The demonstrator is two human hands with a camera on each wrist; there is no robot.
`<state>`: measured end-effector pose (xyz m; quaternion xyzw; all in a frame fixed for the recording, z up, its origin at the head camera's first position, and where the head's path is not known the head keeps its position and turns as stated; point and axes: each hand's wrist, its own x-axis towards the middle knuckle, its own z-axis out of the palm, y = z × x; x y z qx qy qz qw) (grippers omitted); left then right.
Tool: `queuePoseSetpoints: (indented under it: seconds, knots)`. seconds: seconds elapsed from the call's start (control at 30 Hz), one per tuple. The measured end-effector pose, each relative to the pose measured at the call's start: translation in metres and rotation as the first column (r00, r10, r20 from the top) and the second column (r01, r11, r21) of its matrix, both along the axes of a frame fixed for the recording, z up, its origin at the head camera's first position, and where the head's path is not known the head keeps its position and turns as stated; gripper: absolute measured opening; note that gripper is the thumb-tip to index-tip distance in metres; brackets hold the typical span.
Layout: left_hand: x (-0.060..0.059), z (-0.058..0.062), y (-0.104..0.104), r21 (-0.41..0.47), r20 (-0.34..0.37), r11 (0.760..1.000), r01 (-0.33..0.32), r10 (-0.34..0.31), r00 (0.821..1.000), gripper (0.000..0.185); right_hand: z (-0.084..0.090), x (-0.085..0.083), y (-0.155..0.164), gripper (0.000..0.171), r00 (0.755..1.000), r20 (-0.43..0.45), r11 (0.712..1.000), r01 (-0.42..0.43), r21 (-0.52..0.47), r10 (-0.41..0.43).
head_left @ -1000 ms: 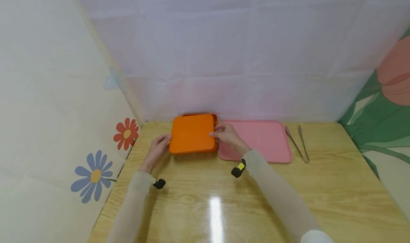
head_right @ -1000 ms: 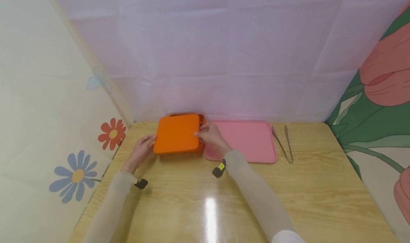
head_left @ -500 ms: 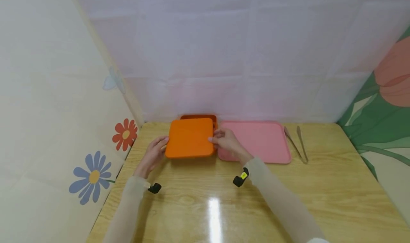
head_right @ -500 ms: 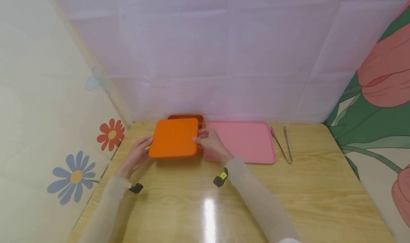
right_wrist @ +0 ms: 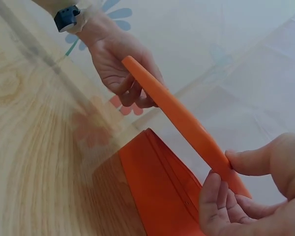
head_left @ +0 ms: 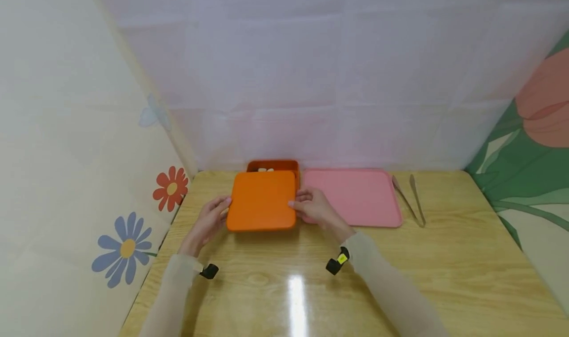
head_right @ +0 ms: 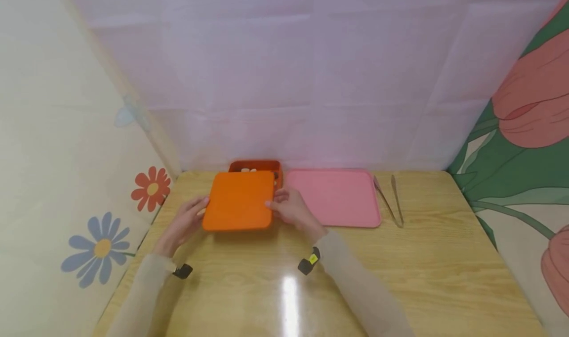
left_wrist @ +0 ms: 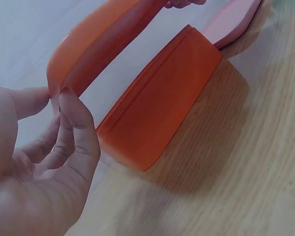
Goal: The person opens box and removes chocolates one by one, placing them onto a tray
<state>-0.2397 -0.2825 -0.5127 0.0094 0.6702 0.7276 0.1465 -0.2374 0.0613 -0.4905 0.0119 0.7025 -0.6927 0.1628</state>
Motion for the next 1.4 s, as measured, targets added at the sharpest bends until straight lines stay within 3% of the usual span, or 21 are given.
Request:
queuePoseSetpoints:
  seconds: [0.37,0.83,1.4]
  knots:
    - [0.011,-0.001,0.000,-0.052,-0.018,0.999,0.001,-0.002,1.000,0.025,-0.008,0.014,0.004,0.039,0.999,-0.049,0.997,-0.010,-0.080,0.006]
    - [0.024,0.001,-0.003,-0.055,-0.020,0.998,0.021,-0.022,1.000,0.024,-0.013,0.031,0.006,0.032,0.998,-0.068,0.998,-0.018,-0.066,0.014]
    - [0.044,-0.007,-0.005,-0.175,-0.017,0.984,0.018,-0.022,1.000,0.042,-0.024,0.049,0.010,0.032,0.998,-0.060,0.999,-0.028,-0.028,0.027]
